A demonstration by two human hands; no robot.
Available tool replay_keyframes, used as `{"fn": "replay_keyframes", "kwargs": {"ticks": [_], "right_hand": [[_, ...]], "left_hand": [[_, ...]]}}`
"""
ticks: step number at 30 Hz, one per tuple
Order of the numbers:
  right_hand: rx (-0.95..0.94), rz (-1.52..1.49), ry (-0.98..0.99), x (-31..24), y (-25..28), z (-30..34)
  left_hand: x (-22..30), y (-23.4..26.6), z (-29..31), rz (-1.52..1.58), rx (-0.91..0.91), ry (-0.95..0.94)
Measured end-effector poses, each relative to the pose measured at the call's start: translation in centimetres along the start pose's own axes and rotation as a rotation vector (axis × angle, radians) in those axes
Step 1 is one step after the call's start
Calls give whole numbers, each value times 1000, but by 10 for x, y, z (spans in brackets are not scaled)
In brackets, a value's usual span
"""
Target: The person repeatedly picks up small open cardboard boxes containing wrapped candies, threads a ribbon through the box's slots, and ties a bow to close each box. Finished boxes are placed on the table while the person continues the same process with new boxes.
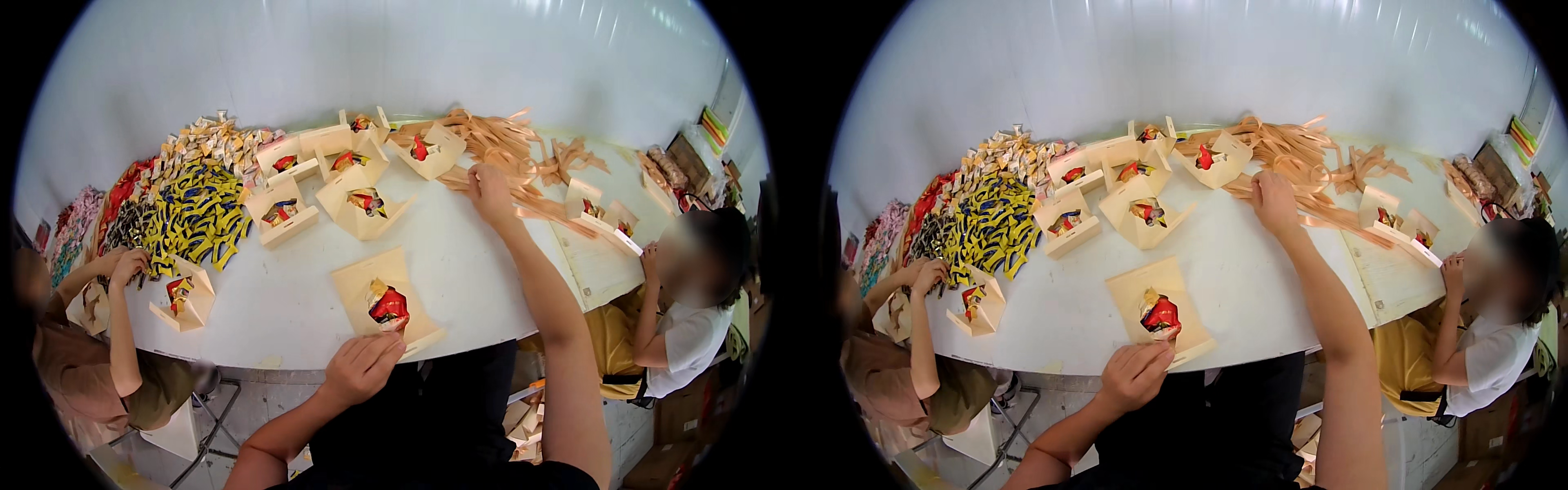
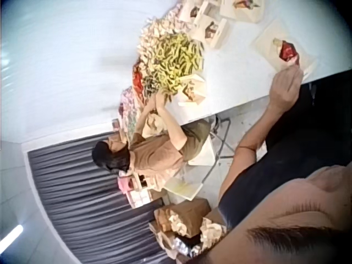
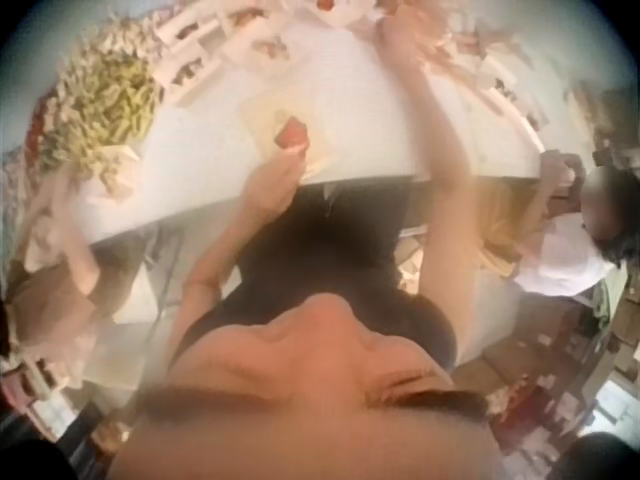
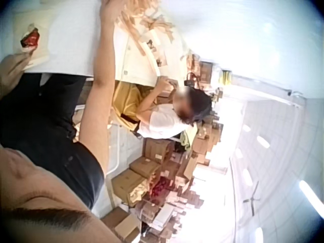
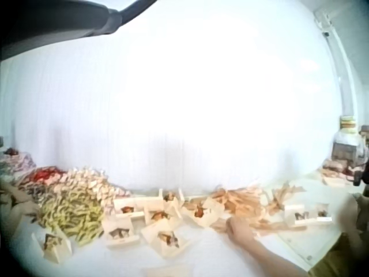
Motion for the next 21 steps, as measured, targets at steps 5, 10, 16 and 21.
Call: {"fn": "replay_keyframes", "kwargs": {"ticks": [5, 10, 16, 21], "right_hand": [[-152, 53, 89, -13, 4, -2], [-183, 231, 190, -3, -28, -1], [-275, -7, -33, -1, -3, -61], [-183, -306, -185, -18, 78, -102]], "left_hand": [[-1, 3, -2, 46, 11, -26], [0, 6, 0, 157, 19, -23], [-3, 9, -5, 212, 2, -8], [-5, 9, 0, 223, 15, 0]]}}
Point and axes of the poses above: each hand's wrist, its own z-axis away from the middle knuckle, its own y-axis out of the back of the hand, x = y × z, the point moved 10 cm from there along -z, towards the middle knuckle, and after that the axes turned 4 degrees about -z, right-handed, at the moved point
